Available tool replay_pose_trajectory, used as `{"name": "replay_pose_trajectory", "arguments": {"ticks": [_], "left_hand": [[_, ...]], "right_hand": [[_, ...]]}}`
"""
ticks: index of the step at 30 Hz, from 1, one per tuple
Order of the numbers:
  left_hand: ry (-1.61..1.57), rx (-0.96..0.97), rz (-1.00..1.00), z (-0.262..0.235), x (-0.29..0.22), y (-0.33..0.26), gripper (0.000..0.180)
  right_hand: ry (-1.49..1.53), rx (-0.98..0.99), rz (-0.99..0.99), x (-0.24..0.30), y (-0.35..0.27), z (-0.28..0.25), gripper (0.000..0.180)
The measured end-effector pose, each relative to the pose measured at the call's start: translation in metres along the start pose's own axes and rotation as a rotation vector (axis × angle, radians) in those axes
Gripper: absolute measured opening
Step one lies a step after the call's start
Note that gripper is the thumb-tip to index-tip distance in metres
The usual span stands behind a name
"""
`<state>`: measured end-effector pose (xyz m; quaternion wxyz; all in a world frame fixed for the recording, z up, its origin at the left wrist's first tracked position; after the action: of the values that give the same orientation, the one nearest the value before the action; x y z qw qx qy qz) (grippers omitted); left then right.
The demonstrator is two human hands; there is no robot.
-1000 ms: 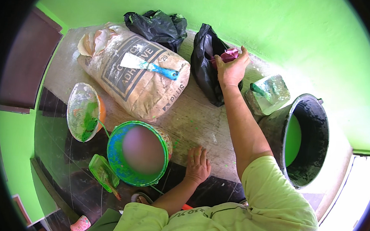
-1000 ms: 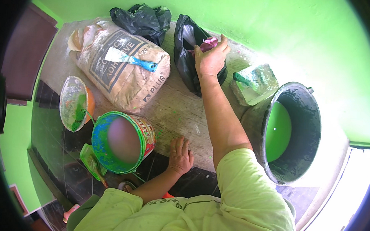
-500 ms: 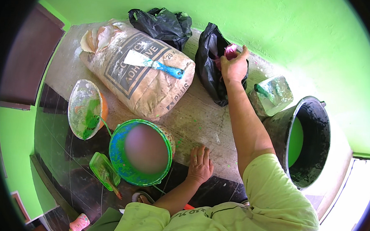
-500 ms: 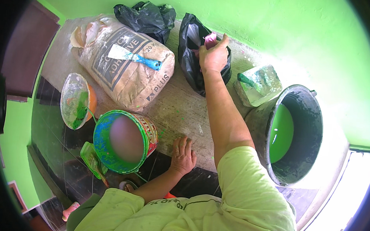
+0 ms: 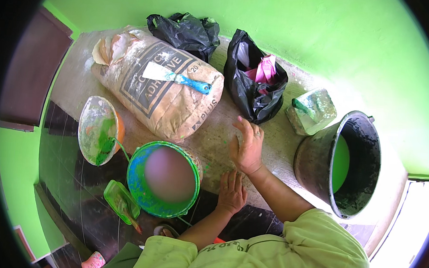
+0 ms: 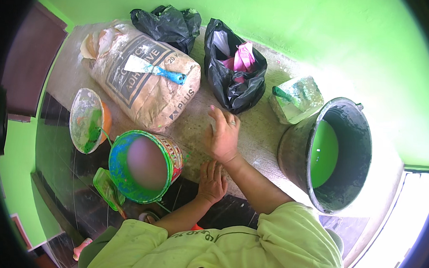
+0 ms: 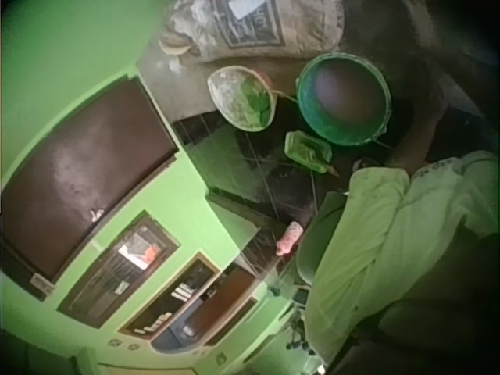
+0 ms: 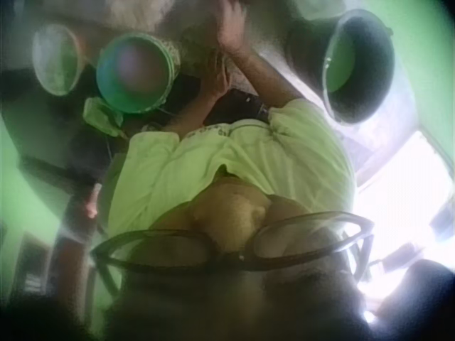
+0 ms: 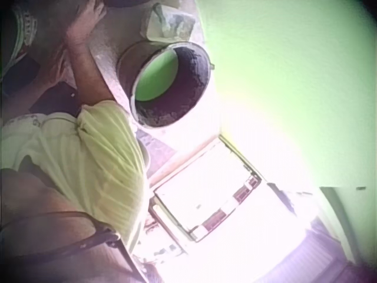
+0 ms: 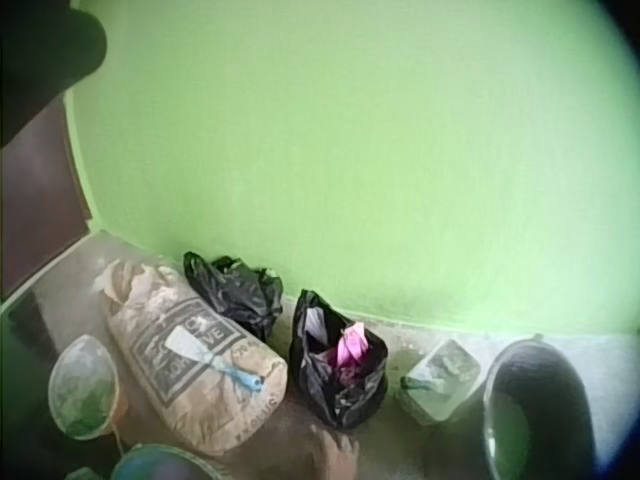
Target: The person mixes a green liquid in a bucket using a trowel, then adds a pink liquid from a bottle into a second bucket containing a purple mixture and stirs it. The person handles a plastic bag, a trowel, and a bottle during the process.
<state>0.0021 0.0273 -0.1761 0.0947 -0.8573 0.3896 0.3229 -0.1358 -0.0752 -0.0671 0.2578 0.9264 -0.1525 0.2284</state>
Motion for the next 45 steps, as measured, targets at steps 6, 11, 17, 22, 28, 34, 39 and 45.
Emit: {"name": "replay_pose_trajectory", "arguments": {"ticks": [6,11,17,22,28,34,39,45], "left_hand": [[0.003,-0.038,0.02,-0.004,-0.003,0.001,0.057],[0.026,-0.026,0.02,-0.004,-0.003,0.003,0.058],[0.048,-0.006,-0.001,-0.001,0.001,0.0,0.058],[0.043,0.005,0.005,-0.002,-0.003,0.004,0.059],[0.022,0.027,-0.015,0.0,0.0,0.003,0.059],[0.025,0.022,-0.016,0.001,0.003,-0.002,0.06],[0.039,0.011,0.02,0.001,-0.005,0.008,0.061],[0.031,0.002,-0.015,0.0,0.003,0.0,0.063]], "right_hand": [[-0.13,0.081,-0.017,-0.057,-0.016,0.045,0.059],[0.021,0.124,0.037,-0.084,0.007,0.069,0.052],[-0.02,0.222,0.146,-0.096,0.043,0.076,0.04],[-0.124,0.19,0.255,-0.112,0.063,0.08,0.04],[0.046,0.16,0.256,-0.071,0.019,0.036,0.026],[0.288,-0.281,0.227,-0.02,0.074,-0.063,0.043],[0.228,-0.509,0.427,-0.109,0.186,-0.038,0.099],[-0.194,-0.116,0.64,-0.127,0.194,0.023,0.13]]}}
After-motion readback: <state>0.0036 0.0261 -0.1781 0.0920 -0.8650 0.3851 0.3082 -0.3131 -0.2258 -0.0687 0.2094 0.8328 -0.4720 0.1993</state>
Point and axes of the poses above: each hand's wrist, its own y-axis towards the middle knuckle, its own z-axis out of the palm, x = y × z, the point moved 8 cm from there along y, towards the middle knuckle, and after that the axes turned 10 degrees about -y, right-handed, at the moved point
